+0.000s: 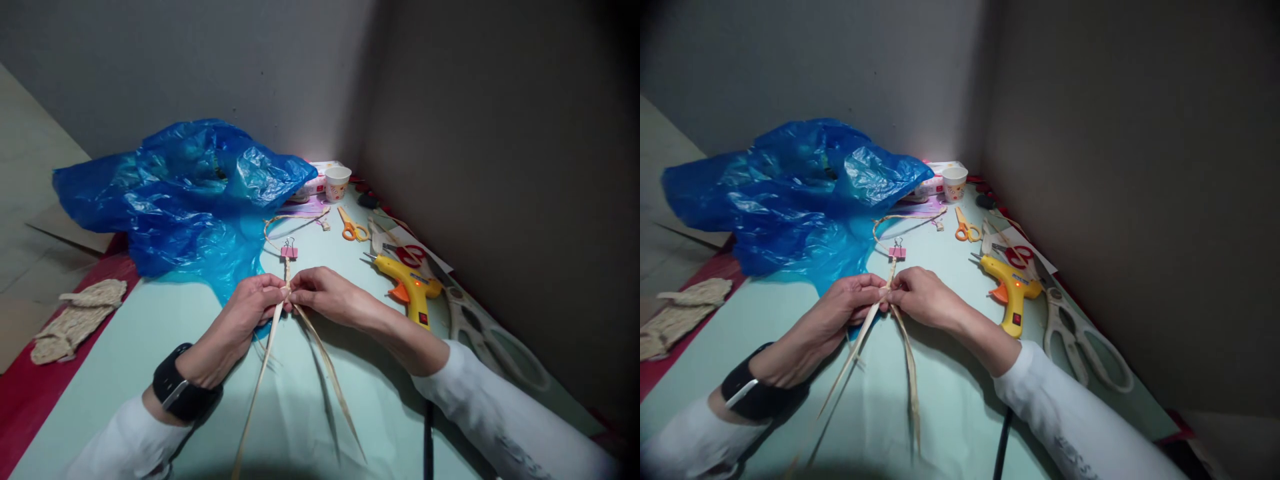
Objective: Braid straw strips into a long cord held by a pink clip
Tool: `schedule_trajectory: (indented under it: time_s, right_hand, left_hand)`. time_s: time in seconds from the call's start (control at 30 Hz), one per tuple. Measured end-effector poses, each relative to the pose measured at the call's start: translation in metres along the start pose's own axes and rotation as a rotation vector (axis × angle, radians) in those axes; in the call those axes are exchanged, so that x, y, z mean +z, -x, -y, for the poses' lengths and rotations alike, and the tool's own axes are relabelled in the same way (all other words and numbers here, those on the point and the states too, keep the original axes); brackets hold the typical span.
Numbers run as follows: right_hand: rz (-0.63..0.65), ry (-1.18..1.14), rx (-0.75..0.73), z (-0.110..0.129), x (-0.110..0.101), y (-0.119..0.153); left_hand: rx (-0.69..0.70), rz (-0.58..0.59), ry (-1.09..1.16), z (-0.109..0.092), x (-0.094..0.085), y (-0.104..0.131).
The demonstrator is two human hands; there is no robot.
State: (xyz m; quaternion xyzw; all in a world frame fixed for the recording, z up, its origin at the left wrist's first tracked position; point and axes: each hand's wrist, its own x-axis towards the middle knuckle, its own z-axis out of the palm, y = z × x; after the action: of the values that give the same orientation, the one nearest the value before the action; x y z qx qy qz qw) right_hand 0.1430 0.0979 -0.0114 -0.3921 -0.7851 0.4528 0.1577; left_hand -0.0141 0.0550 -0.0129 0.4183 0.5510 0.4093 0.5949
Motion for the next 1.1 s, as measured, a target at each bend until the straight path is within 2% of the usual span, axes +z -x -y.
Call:
schedule_trajectory:
  time_s: [0.13, 0.3, 0.5, 0.73, 0.97, 1.1]
  right_hand:
    - [-0.033, 0.063, 0.001, 0.001, 0.0, 0.0]
    - [0.046, 0.01, 0.052, 0.006, -0.003, 0.002]
    - [-0.036, 0.045, 0.04, 0.001, -0.005, -0.003]
    - [-0.134, 0.003, -0.002, -0.006, 0.005, -0.001]
    - [-0.314, 0.094, 0.02, 0.002, 0.019, 0.008]
    - [-0.371, 0.076, -0.001, 0.001, 0.022, 0.008]
  left_hand:
    - [0.007, 0.008, -0.022, 0.001, -0.001, -0.001]
    - [-0.011, 0.005, -0.044, 0.001, -0.001, -0.001]
    - [0.006, 0.01, -0.085, 0.002, -0.001, -0.002]
    - [-0.012, -0.017, -0.141, 0.006, 0.004, -0.002]
    - [0.192, -0.137, -0.581, 0.013, 0.006, 0.006]
    - [0.257, -0.181, -0.751, 0.011, 0.008, 0.011]
